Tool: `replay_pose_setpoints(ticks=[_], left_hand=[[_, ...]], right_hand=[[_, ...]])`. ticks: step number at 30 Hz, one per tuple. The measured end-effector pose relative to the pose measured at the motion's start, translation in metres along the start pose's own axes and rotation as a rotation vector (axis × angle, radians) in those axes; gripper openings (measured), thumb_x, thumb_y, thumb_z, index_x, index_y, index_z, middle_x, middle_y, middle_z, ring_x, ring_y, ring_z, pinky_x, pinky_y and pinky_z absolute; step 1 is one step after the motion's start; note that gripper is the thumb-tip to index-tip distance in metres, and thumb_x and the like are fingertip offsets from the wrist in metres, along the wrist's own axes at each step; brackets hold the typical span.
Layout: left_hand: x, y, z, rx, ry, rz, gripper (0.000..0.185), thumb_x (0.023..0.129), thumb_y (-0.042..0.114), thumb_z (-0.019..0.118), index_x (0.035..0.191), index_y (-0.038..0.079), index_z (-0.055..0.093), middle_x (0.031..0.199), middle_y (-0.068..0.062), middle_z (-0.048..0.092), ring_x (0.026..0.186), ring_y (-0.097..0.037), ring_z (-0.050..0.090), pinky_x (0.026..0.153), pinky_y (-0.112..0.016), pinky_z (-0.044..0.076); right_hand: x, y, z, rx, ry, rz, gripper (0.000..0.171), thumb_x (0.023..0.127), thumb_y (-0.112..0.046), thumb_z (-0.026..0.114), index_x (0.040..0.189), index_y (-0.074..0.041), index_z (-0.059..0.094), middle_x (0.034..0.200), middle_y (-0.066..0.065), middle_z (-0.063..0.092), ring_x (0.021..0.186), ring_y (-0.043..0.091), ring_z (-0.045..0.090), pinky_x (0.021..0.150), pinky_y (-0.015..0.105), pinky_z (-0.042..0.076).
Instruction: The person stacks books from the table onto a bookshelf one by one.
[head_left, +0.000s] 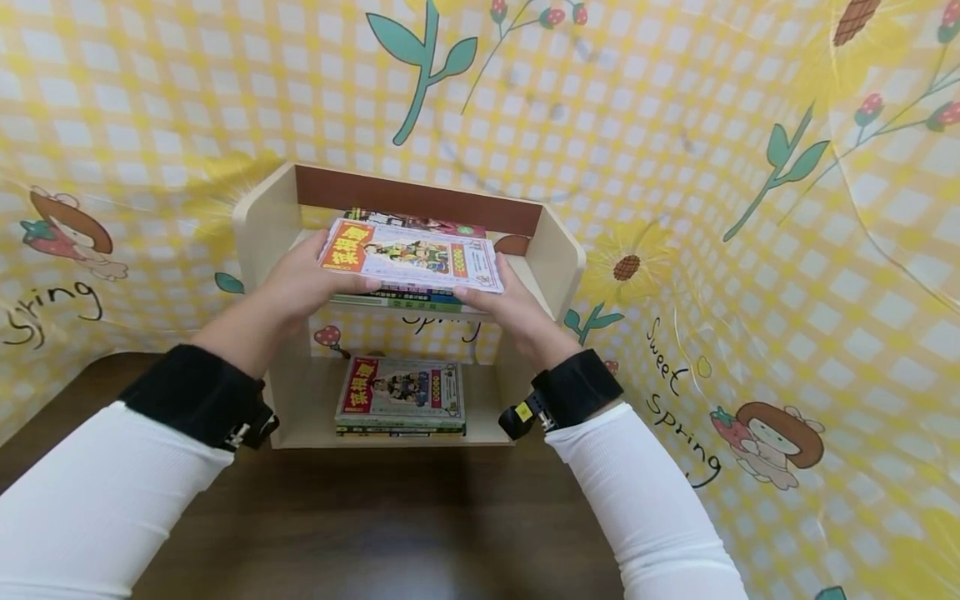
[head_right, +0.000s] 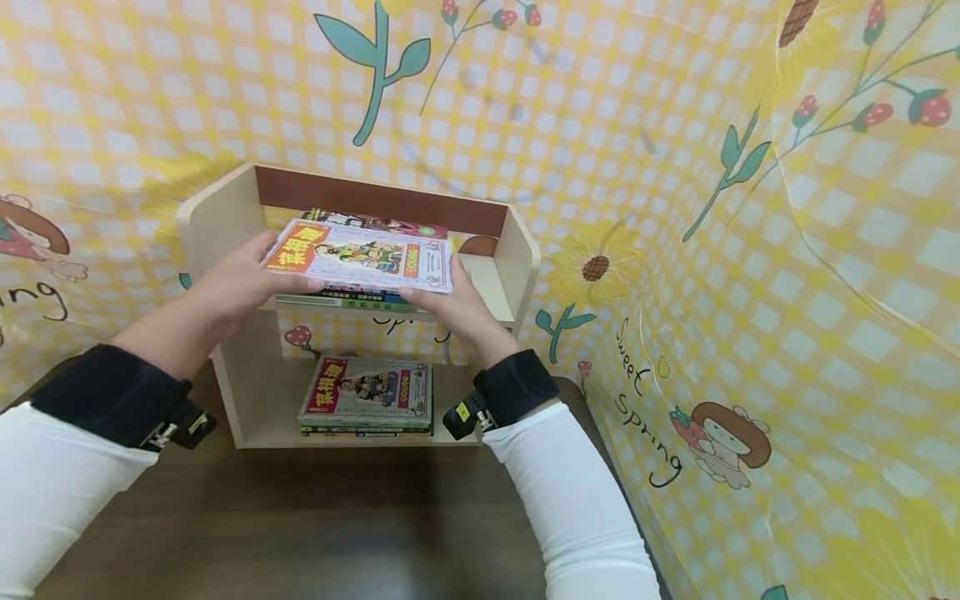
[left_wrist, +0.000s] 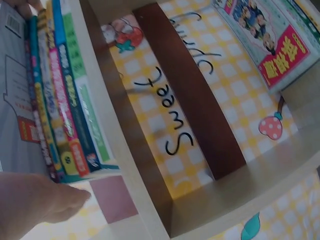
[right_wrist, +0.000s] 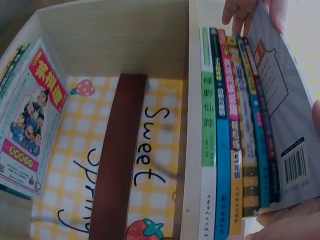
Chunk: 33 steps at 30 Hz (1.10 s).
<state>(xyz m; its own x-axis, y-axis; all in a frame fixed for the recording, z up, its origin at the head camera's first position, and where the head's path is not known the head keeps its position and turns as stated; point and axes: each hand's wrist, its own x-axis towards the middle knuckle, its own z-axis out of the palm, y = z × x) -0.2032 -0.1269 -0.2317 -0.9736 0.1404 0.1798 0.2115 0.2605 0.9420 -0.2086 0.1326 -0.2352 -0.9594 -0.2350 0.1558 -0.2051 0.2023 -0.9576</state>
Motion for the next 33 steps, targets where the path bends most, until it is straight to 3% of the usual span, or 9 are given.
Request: replay_pose_setpoints(ticks=[7, 13, 20, 33], left_hand=[[0.020, -0.007, -0.005, 0.128, -0.018, 0.022, 0.095, 0.085, 0.028, 0.075, 0.155, 0.011, 0.014, 0.141, -0.022, 0.043, 0.125, -0.037, 0.043, 0.109, -0.054, 0.027], [0.031, -0.013, -0.009, 0.233, -0.030, 0.041, 0.097, 0.084, 0.037, 0.075, 0.155, 0.011, 0.014, 0.141, -0.023, 0.042, 0.127, -0.041, 0.040, 0.108, -0.057, 0.027], [0.039, -0.016, -0.010, 0.223, -0.042, 0.035, 0.095, 0.085, 0.037, 0.074, 0.155, 0.013, 0.015, 0.142, -0.022, 0.041, 0.128, -0.041, 0.039, 0.107, -0.057, 0.028], [0.057, -0.018, -0.013, 0.271, -0.072, 0.039, 0.096, 0.087, 0.039, 0.071, 0.156, 0.012, 0.011, 0.144, -0.023, 0.038, 0.130, -0.043, 0.035, 0.107, -0.058, 0.028]], right_hand=[[0.014, -0.001, -0.003, -0.065, -0.011, -0.002, 0.074, 0.092, -0.013, 0.065, 0.151, -0.014, 0.022, 0.135, 0.009, 0.053, 0.127, 0.021, 0.044, 0.112, 0.039, 0.027], [0.025, 0.000, -0.007, -0.153, -0.024, 0.016, 0.075, 0.092, -0.017, 0.067, 0.151, -0.015, 0.022, 0.132, 0.009, 0.055, 0.124, 0.020, 0.046, 0.111, 0.038, 0.027], [0.035, 0.004, -0.009, -0.178, -0.026, 0.044, 0.077, 0.091, -0.020, 0.068, 0.152, -0.017, 0.020, 0.134, 0.007, 0.054, 0.126, 0.020, 0.045, 0.111, 0.040, 0.028], [0.050, 0.008, -0.011, -0.170, -0.025, 0.017, 0.075, 0.092, -0.021, 0.066, 0.152, -0.020, 0.021, 0.132, 0.007, 0.057, 0.123, 0.019, 0.047, 0.110, 0.042, 0.028]])
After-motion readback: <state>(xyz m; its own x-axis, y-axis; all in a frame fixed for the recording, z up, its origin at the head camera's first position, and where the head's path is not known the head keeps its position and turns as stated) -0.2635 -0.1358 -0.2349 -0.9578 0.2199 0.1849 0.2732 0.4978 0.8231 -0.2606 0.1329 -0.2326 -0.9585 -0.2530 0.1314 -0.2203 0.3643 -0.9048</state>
